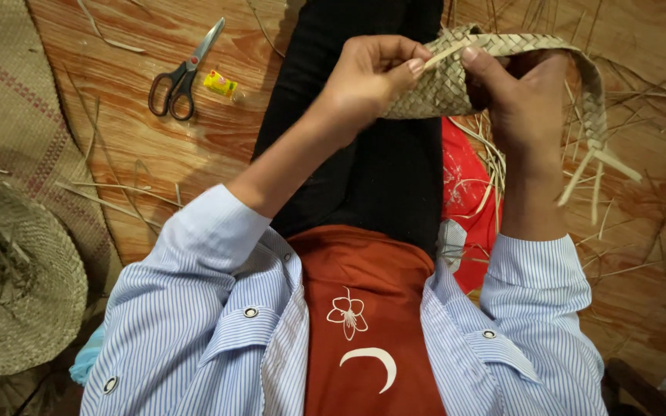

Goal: Weaving a small pouch or basket using dried plant fibers

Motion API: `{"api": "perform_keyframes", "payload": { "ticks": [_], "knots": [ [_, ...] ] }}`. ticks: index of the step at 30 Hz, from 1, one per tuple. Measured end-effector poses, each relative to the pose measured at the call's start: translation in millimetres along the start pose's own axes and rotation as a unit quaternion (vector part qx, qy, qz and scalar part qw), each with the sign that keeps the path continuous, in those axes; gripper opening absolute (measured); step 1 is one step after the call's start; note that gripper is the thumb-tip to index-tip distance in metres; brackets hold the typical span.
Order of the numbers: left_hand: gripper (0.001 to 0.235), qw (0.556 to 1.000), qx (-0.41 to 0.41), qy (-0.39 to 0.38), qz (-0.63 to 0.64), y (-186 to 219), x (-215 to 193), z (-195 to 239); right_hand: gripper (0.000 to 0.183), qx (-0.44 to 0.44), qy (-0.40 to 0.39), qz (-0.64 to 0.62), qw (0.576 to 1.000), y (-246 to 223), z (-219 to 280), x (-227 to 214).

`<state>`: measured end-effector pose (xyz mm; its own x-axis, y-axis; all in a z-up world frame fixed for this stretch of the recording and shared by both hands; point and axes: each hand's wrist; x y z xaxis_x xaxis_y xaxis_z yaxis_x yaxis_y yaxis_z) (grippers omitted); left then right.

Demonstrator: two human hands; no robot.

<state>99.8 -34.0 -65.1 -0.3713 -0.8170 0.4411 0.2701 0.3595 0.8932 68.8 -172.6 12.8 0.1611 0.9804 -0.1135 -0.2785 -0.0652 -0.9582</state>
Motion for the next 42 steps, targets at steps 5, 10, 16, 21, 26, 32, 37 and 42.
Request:
{"api": "perform_keyframes", "payload": {
  "ticks": [5,10,16,21,26,32,37,42],
  "knots": [
    [0.005,0.829,0.343,-0.039,-0.440,62,6,22,0.027,-0.023,-0.044,-0.006,0.999,8,-4,-9],
    [0.022,0.606,0.428,-0.099,-0.663,59,3,16,0.020,-0.030,-0.066,0.017,0.997,3,-5,-10],
    [0.013,0.462,0.473,-0.036,-0.749,87,10,7,0.026,-0.036,-0.080,-0.027,0.996,6,-8,-8],
    [0.019,0.418,0.515,-0.050,-0.747,98,18,2,0.029,-0.007,-0.069,0.062,0.996,-8,-7,-2],
    [0.016,0.383,0.550,-0.086,-0.737,89,16,-13,0.019,0.000,-0.080,0.059,0.995,-3,-11,-8],
    [0.017,0.458,0.526,-0.067,-0.713,79,15,-18,0.019,-0.008,-0.090,0.050,0.995,7,-15,-16],
    [0.018,0.610,0.423,0.024,-0.670,52,19,-7,0.026,-0.016,-0.112,0.024,0.993,10,-12,-18],
    [0.013,0.815,0.264,0.027,-0.515,58,26,5,0.021,-0.015,-0.100,0.025,0.995,4,-7,-14]
  ]
}}
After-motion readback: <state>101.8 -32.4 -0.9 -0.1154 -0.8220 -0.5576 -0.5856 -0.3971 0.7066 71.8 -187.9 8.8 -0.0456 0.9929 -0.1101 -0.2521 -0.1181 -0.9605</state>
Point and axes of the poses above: each hand's wrist, its own z-axis away from the middle knuckle, its own x-axis out of the palm, y = z × x, and after that the axes turned 3 degrees about -y, right-handed
